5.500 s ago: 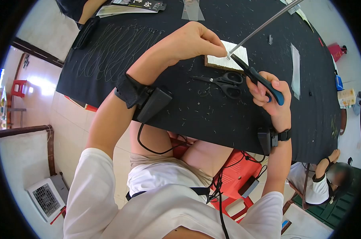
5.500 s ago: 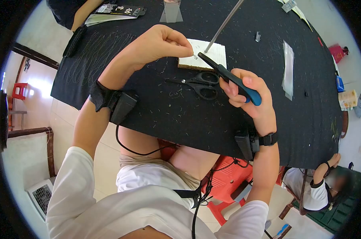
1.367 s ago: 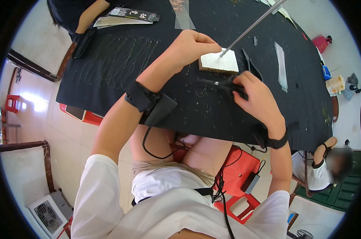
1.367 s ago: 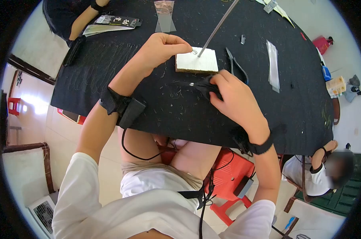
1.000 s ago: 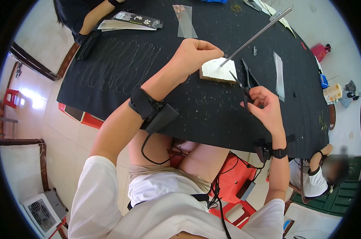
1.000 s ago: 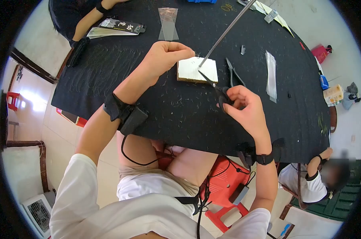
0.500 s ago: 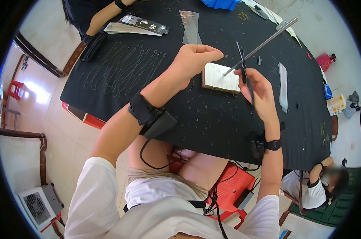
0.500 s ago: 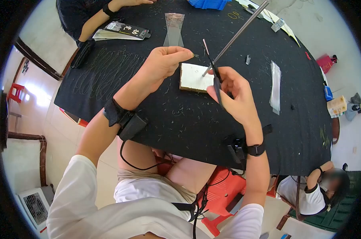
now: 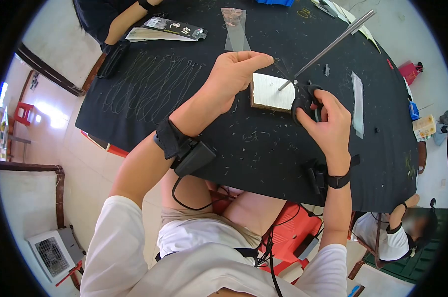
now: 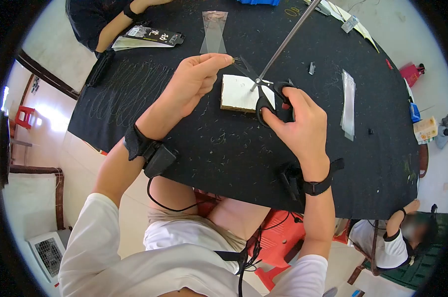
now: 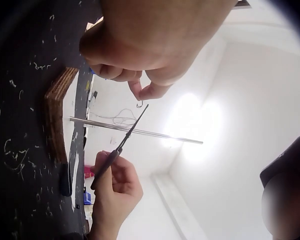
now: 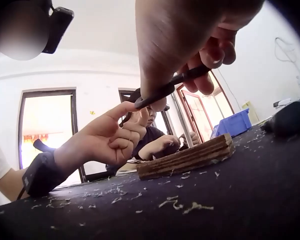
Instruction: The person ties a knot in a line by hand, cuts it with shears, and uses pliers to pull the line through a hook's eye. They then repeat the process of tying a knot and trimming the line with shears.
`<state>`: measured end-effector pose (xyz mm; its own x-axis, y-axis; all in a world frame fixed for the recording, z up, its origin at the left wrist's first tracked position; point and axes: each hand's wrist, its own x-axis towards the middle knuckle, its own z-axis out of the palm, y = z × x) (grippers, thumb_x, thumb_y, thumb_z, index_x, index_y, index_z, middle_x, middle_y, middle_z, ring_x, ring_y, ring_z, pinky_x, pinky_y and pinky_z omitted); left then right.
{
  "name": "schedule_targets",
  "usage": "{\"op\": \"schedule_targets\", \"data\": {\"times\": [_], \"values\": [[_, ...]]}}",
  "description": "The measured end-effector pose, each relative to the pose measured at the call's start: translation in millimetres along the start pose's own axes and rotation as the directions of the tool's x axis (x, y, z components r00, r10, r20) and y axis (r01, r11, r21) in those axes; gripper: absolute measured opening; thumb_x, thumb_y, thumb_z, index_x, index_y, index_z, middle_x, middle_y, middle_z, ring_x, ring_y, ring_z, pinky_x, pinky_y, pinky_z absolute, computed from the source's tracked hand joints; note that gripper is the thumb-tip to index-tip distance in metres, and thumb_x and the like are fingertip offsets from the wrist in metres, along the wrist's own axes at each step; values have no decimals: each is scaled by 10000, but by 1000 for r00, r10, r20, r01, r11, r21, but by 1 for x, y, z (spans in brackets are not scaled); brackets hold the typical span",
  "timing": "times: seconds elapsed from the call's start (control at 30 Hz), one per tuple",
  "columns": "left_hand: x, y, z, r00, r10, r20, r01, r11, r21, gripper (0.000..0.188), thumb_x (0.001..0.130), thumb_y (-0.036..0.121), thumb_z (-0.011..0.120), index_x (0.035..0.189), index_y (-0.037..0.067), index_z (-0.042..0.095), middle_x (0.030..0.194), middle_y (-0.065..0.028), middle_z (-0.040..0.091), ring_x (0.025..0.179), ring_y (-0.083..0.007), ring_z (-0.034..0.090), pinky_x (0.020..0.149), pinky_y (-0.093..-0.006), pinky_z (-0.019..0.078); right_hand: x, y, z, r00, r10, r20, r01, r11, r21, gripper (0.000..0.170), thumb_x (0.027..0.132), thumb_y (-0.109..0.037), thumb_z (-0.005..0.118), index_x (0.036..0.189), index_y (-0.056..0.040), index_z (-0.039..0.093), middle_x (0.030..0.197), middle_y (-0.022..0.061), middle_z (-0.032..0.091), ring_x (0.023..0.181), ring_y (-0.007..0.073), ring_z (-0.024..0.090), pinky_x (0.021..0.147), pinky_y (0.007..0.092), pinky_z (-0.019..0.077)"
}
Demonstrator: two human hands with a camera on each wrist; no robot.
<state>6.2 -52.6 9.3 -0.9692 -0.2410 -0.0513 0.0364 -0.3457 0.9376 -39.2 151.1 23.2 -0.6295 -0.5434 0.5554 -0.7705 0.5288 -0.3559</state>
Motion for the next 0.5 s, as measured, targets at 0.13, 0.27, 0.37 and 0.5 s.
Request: {"op": "schedule_targets", "data": {"times": [0.13,0.27,0.37,0.5], "values": [[0,-1,1,999,-25,31,27,998,-51,258,829,204,593,970,-12,592,516,94,340,423,7,236,380,-171,145,-1,-1,0,1000,14,25,-13,1000,-17,324,601,-130,737,851,-12,568,734,76,587,585,156,563,529,249,447],[0,-1,2,999,-34,37,37,996,-79,257,839,198,579,985,-14,586,522,94,339,429,6,233,381,-174,146,0,-2,0,998,20,57,-18,999,-41,316,606,-129,736,848,-14,569,709,74,583,577,157,562,523,248,446],[-1,-1,2,998,-37,43,40,996,-79,258,842,196,573,992,-15,581,527,93,338,434,6,229,384,-174,147,-1,-4,0,998,31,61,-28,998,-49,311,610,-129,736,846,-18,568,692,73,578,569,157,560,520,247,445],[-3,1,3,998,-38,45,41,997,-66,264,844,196,570,999,-18,579,527,94,334,437,5,224,386,-174,147,-1,-3,1,998,31,56,-28,998,-56,297,619,-127,733,841,-21,567,677,73,574,550,154,553,502,250,438]]}}
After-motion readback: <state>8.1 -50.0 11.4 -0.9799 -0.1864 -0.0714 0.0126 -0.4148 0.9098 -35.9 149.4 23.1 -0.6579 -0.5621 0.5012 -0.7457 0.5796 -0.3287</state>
